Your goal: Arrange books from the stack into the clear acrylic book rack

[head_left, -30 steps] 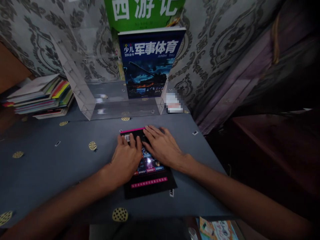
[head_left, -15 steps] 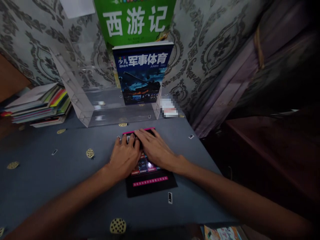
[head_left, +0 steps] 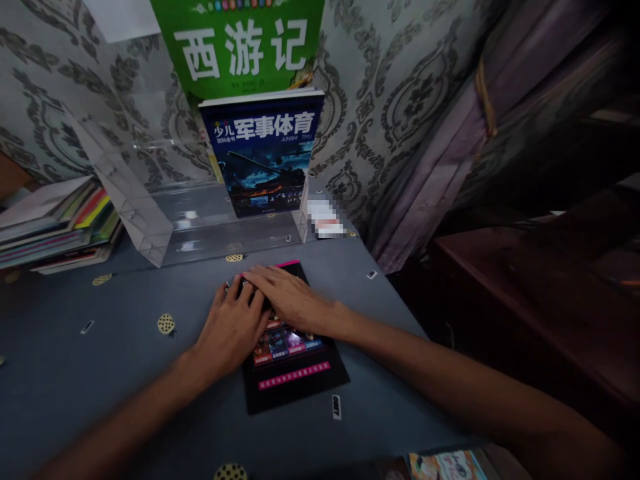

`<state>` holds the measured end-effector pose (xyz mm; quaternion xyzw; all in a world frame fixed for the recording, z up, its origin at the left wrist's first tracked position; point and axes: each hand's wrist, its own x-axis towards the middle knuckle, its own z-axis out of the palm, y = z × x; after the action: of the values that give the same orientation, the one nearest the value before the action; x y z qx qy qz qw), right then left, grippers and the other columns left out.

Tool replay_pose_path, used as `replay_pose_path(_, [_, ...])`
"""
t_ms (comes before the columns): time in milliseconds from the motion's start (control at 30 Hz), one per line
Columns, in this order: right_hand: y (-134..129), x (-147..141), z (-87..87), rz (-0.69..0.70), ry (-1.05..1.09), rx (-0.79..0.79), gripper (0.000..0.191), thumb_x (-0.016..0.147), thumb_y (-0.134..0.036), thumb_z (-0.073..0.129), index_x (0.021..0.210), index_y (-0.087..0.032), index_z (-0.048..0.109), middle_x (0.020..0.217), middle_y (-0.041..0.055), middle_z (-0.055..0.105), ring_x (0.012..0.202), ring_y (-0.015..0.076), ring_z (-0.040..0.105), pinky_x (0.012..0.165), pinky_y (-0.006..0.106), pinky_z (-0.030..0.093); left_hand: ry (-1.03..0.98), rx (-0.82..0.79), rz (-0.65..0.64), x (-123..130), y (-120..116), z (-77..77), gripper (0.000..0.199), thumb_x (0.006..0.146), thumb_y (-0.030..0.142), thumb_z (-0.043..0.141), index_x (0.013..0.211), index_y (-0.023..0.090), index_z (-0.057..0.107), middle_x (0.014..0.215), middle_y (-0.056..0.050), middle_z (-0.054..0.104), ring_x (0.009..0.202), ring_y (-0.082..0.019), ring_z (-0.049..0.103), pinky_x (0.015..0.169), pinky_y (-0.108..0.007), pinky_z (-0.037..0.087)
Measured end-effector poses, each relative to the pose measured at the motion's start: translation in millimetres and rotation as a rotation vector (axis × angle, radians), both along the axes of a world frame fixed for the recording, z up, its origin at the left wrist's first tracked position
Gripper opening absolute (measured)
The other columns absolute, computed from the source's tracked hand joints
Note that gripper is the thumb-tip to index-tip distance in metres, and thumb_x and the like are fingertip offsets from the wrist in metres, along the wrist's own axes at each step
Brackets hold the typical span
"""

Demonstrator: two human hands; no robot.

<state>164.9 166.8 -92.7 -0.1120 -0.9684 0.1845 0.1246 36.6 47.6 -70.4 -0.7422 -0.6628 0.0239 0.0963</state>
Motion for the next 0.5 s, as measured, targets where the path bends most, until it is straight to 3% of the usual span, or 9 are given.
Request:
replay_pose_path(333, [5,29,-0.4,-0.238,-0.002,0.08,0.043,0.1,-0.017,0.045,0.141,-0.012,0.053,0.148,0.0174,0.054,0.143,0.0261,0.044,0.12,0.05,0.035,0.014,0.002,0.01,-1,-2,-2.0,0.043,0.102,0.033,0.044,0.135,0.01,0.057,0.145,-0.019,0.056,0.134,-0.04,0.05,0.106,-0.057,0.044])
replay_pose_path(500, [4,35,0.8,-0.267,-0.043,0.082,0.041,0.101,-0.021,0.043,0.139,-0.01,0.056,0.15,0.0164,0.051,0.144,0.0274,0.042,0.12,0.053,0.032,-0.014,-0.005,-0.017,-7,2,4.9,0.041,0.103,0.036,0.043,0.133,0.013,0.059,0.141,-0.016,0.06,0.129,-0.036,0.053,0.103,-0.052,0.046])
